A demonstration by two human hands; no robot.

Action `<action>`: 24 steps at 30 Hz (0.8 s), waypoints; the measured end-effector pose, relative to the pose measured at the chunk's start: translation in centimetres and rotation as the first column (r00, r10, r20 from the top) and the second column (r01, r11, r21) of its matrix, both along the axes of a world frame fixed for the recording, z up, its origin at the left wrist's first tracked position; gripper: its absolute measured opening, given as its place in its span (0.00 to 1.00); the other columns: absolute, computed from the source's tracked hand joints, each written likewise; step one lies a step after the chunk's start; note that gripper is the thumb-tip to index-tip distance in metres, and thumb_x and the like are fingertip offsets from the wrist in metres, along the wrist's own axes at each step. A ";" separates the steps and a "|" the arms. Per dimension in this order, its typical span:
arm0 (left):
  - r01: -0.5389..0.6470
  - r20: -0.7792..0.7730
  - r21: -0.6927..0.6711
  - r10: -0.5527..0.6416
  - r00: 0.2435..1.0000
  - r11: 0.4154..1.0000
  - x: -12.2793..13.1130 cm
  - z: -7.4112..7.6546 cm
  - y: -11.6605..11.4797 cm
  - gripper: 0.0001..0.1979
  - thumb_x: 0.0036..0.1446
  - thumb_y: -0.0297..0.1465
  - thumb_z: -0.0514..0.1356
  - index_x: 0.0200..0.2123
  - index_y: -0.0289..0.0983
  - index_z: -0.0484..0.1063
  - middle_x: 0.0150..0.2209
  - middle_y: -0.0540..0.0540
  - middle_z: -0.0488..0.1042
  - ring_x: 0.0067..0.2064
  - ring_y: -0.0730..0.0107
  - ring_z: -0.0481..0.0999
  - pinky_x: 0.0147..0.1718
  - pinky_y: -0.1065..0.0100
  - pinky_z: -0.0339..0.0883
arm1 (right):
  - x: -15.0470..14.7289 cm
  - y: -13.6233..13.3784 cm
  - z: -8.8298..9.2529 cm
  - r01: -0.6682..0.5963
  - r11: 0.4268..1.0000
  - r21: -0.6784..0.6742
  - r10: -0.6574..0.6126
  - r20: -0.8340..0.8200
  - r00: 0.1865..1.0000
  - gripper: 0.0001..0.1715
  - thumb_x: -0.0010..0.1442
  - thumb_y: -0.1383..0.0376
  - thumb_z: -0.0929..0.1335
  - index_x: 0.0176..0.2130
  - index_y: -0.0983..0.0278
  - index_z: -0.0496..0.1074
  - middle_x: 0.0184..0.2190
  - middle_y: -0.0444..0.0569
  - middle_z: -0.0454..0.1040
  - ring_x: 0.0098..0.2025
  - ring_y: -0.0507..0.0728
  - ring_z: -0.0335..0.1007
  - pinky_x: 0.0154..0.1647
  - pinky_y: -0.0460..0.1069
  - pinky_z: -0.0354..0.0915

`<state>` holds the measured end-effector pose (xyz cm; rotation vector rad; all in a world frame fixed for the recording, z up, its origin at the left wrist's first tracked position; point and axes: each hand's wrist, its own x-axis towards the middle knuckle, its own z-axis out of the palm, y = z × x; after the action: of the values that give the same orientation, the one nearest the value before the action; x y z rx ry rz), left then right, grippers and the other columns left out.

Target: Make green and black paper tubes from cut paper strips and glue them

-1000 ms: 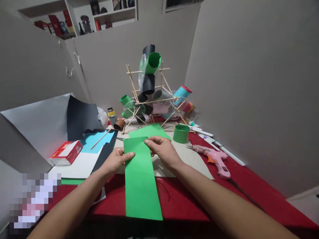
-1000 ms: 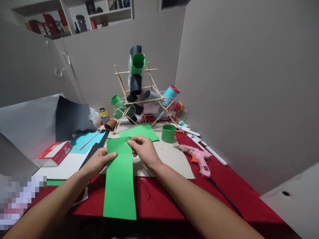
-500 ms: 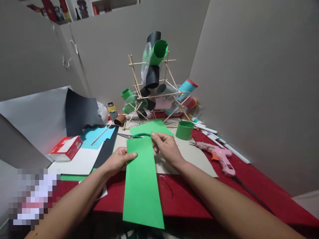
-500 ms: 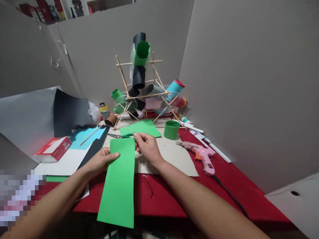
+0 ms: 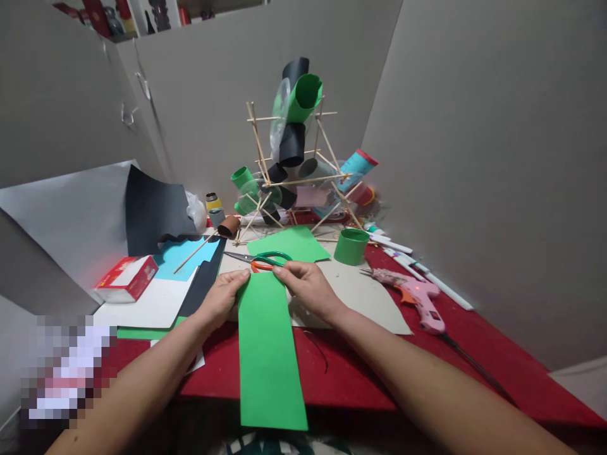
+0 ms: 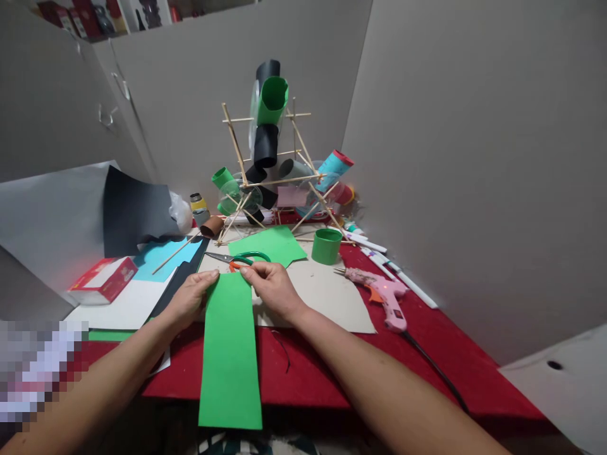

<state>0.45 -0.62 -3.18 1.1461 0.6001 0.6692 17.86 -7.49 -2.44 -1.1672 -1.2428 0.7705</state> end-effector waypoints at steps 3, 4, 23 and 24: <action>-0.035 0.003 0.026 0.035 0.999 0.999 0.0 -0.1 0.1 0.18 0.49 0.43 0.67 0.30 0.32 0.77 0.24 0.47 0.77 0.24 0.70 0.74 0.28 0.70 0.68 | 0.2 0.0 -0.1 -0.024 0.999 -0.033 0.024 0.005 1.000 0.32 0.56 0.44 0.66 0.15 0.62 0.59 0.13 0.39 0.58 0.17 0.48 0.51 0.19 0.45 0.49; -0.048 -0.001 0.030 0.048 0.999 0.998 0.0 -0.1 0.2 0.18 0.49 0.43 0.67 0.30 0.32 0.77 0.24 0.47 0.77 0.23 0.70 0.74 0.27 0.70 0.67 | 0.2 -0.1 -0.1 -0.051 0.997 -0.058 0.051 0.007 0.999 0.32 0.57 0.43 0.65 0.16 0.62 0.61 0.13 0.39 0.59 0.16 0.48 0.52 0.18 0.45 0.49; 0.080 -0.094 -0.036 -0.083 0.992 0.996 -0.1 -0.5 -0.8 0.19 0.47 0.40 0.70 0.35 0.29 0.79 0.32 0.38 0.81 0.30 0.63 0.80 0.33 0.66 0.72 | 1.2 -0.2 0.1 0.148 0.989 0.013 -0.149 0.051 0.988 0.31 0.55 0.43 0.66 0.16 0.62 0.62 0.13 0.40 0.58 0.18 0.49 0.53 0.21 0.46 0.53; 0.067 -0.099 -0.040 -0.070 0.993 0.997 -0.2 -0.5 -0.8 0.18 0.47 0.40 0.70 0.35 0.29 0.79 0.32 0.38 0.81 0.30 0.63 0.80 0.33 0.66 0.72 | 1.3 -0.1 0.1 0.160 0.987 0.004 -0.160 0.036 0.986 0.31 0.57 0.42 0.64 0.18 0.63 0.65 0.13 0.41 0.61 0.17 0.49 0.54 0.21 0.46 0.54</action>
<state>0.29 -1.39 -3.66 1.1654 0.6525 0.5423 19.20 -7.60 -2.34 -1.2687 -1.1628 0.6315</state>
